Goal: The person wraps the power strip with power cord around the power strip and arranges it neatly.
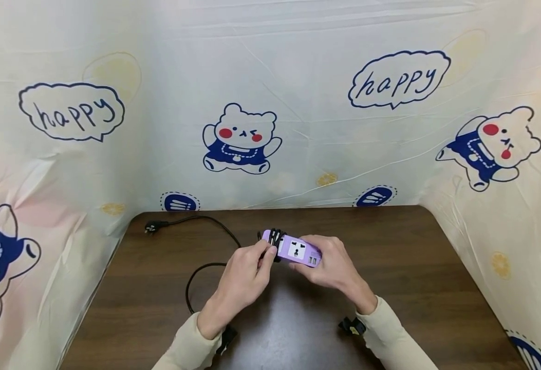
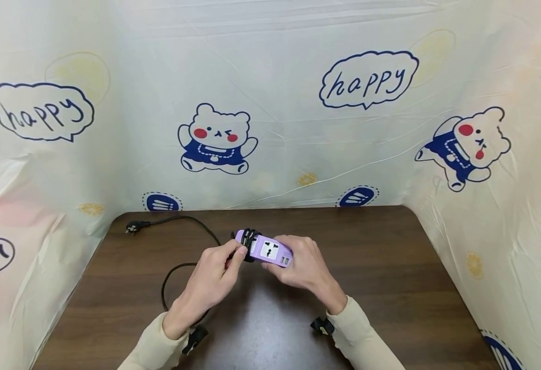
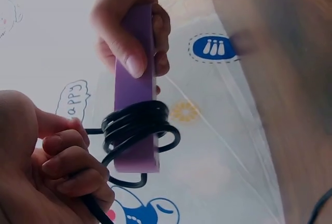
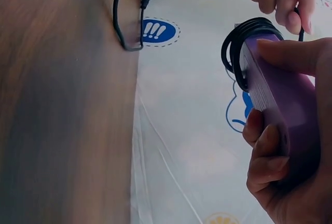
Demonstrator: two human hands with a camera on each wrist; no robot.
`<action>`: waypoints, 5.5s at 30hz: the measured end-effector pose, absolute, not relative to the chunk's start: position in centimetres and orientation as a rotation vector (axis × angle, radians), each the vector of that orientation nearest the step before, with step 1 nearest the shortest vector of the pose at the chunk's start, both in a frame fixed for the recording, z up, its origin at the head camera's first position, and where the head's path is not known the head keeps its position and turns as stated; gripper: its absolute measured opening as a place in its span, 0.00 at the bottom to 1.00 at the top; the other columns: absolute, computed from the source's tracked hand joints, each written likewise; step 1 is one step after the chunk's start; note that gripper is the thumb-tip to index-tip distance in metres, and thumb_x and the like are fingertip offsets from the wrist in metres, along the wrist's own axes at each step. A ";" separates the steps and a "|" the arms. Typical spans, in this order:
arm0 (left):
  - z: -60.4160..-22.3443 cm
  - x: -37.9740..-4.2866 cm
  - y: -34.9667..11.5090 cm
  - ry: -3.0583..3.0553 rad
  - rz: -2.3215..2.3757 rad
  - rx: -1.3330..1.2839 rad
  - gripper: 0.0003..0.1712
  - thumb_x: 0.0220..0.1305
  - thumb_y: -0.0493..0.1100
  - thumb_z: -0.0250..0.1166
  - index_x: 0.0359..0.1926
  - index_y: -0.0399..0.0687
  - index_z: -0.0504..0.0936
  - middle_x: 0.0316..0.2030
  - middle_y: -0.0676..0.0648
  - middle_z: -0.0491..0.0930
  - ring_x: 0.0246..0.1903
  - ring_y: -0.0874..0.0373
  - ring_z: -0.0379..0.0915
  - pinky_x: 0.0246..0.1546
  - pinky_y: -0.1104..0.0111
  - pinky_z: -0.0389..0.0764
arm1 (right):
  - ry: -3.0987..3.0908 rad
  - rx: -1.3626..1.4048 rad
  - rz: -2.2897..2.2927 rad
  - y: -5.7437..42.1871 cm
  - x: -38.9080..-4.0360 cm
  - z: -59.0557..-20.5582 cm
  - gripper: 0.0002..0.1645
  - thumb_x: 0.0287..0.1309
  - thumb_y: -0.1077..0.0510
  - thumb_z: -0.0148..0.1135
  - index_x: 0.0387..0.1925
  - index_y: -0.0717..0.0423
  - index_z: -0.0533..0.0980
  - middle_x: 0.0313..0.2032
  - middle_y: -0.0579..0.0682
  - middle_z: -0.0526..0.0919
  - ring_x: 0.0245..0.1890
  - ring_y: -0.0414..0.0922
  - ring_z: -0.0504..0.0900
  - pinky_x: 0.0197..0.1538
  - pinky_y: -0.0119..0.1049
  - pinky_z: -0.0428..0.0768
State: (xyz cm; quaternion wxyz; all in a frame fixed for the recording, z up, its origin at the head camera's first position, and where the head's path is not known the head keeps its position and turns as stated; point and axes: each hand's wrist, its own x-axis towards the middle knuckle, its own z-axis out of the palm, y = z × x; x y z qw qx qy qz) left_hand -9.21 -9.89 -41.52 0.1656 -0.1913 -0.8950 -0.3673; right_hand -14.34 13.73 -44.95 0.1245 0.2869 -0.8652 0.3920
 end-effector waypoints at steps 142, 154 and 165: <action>-44.2 -15.7 -16.2 -2.791 -1.644 -1.173 0.16 0.80 0.36 0.54 0.52 0.55 0.87 0.46 0.53 0.87 0.44 0.58 0.80 0.49 0.65 0.82 | -2.425 1.220 1.425 13.6 -12.1 -44.2 0.26 0.50 0.45 0.84 0.50 0.45 0.86 0.36 0.42 0.90 0.30 0.33 0.82 0.31 0.27 0.80; -44.7 -16.0 -15.5 -2.729 -1.571 -1.165 0.15 0.86 0.42 0.52 0.57 0.56 0.85 0.50 0.55 0.87 0.47 0.59 0.82 0.55 0.64 0.82 | -2.416 1.215 1.407 14.0 -12.2 -44.2 0.26 0.49 0.46 0.84 0.50 0.45 0.86 0.38 0.42 0.90 0.30 0.33 0.82 0.31 0.27 0.80; -45.4 -16.1 -14.6 -2.666 -1.235 -0.653 0.13 0.68 0.60 0.73 0.31 0.61 0.84 0.20 0.62 0.74 0.22 0.66 0.68 0.27 0.70 0.72 | -2.411 1.246 1.373 13.9 -12.1 -44.0 0.28 0.49 0.45 0.84 0.52 0.46 0.86 0.38 0.41 0.90 0.31 0.33 0.83 0.33 0.25 0.80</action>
